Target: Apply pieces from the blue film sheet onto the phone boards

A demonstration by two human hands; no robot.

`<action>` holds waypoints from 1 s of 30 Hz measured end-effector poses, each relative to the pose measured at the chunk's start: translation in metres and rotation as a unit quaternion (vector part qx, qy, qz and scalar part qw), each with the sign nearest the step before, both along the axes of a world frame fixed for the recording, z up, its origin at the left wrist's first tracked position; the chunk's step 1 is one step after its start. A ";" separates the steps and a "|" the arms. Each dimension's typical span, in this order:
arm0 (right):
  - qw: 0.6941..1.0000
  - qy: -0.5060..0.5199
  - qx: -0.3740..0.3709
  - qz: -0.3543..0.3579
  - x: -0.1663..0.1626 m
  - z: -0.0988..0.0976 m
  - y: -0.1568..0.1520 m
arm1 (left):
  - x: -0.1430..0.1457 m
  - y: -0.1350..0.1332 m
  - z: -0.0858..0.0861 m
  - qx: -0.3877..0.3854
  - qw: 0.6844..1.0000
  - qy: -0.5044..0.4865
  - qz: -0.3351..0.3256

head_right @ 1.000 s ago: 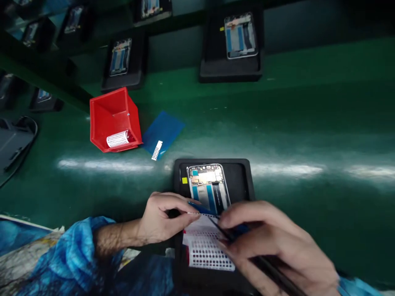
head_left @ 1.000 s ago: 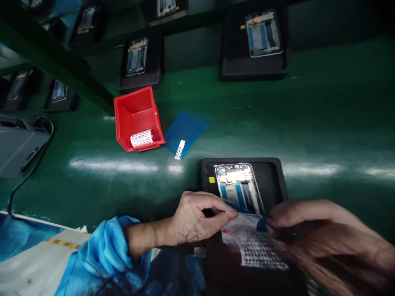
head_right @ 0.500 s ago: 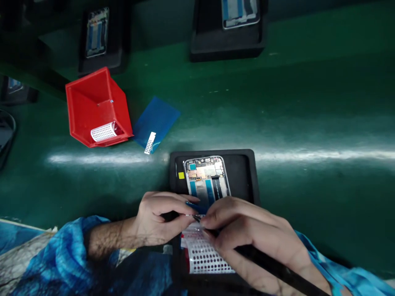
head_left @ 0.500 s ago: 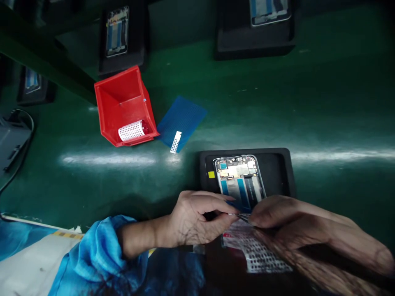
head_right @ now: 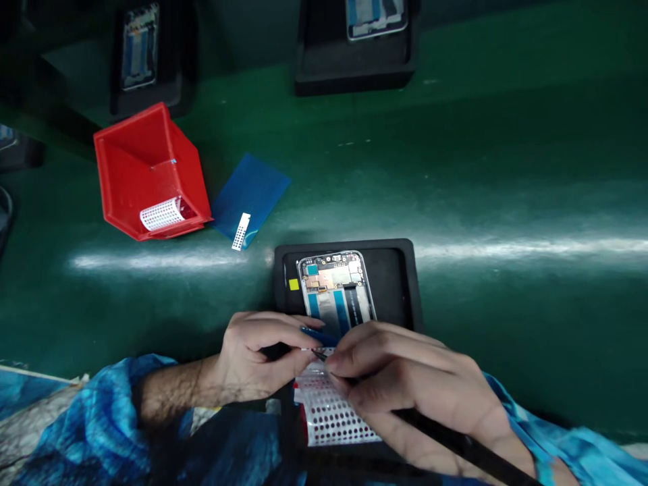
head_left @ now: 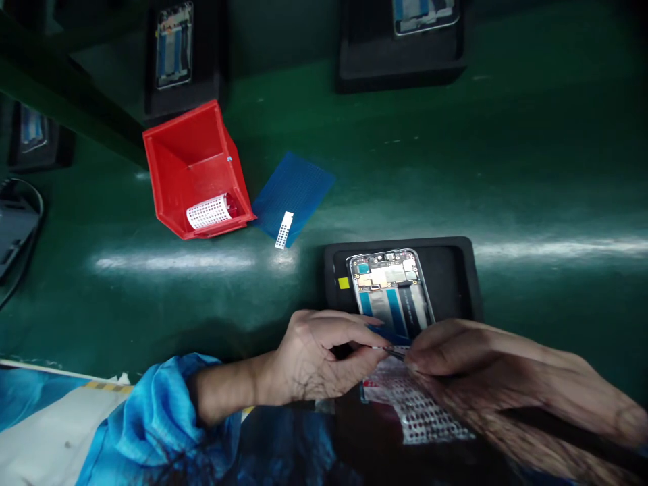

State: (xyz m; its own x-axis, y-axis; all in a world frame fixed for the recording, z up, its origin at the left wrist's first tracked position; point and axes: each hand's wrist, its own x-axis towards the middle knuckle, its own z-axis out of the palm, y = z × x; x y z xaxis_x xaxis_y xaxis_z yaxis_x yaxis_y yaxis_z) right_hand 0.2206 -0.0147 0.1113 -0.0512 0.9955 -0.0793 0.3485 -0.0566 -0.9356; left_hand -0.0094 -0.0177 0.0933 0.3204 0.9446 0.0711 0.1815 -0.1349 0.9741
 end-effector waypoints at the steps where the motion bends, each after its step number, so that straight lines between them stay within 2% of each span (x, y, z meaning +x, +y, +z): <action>1: 1.000 0.002 0.001 -0.014 -0.003 0.001 0.005 | 0.000 0.000 0.000 0.001 1.000 0.001 -0.001; 7: 0.996 0.029 0.010 -0.089 -0.007 0.007 0.034 | 0.000 -0.002 -0.001 0.001 1.000 0.006 0.002; 12: 0.989 0.064 0.001 -0.134 0.006 -0.003 0.050 | -0.002 -0.001 -0.004 0.002 1.000 -0.003 0.002; 17: 0.991 0.047 -0.018 -0.126 0.004 -0.012 0.059 | -0.003 0.000 -0.001 0.002 1.000 -0.012 -0.002; 24: 0.991 0.014 -0.002 -0.130 0.000 -0.015 0.059 | -0.004 0.000 -0.003 0.019 1.000 -0.018 -0.004; 28: 0.995 0.019 0.017 -0.097 0.003 -0.006 0.054 | -0.003 0.001 -0.004 0.020 1.000 -0.019 -0.006; 30: 0.998 0.017 0.039 -0.045 0.006 0.004 0.047 | -0.001 0.000 -0.004 0.016 1.000 -0.026 0.002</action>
